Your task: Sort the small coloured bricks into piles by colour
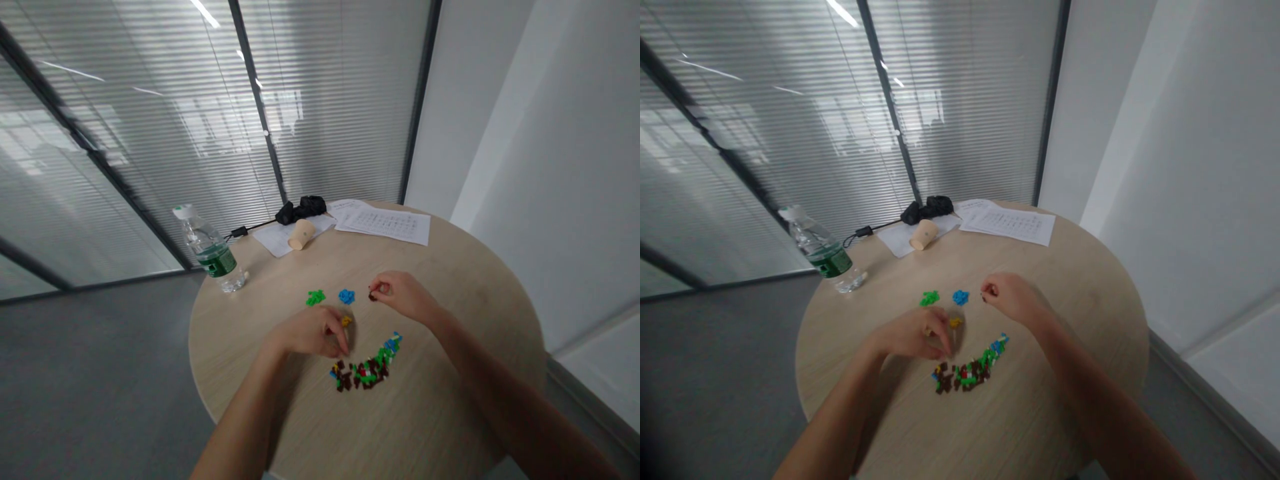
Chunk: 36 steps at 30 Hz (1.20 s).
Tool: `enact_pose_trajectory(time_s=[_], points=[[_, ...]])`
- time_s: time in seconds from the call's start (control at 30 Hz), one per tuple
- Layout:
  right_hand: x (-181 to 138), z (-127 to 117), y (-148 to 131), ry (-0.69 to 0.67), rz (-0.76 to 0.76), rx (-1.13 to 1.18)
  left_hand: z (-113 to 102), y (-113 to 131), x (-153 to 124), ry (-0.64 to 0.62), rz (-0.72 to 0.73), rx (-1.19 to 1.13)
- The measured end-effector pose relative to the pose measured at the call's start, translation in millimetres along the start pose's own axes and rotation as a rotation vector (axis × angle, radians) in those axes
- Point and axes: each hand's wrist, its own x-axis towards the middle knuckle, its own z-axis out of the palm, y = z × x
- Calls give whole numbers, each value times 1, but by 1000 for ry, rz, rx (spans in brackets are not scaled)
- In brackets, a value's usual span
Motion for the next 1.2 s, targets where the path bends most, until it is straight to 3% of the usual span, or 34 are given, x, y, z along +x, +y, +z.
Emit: enact_pose_trajectory(time_s=[0.13,0.43,1.2], points=[[1,-2,11,-6,136,-91,3,3,1,-38,-19,21],[1,0,7,-51,197,-95,6,3,3,-60,-73,84],[0,4,-4,41,162,-66,7,0,7,-84,-37,95]])
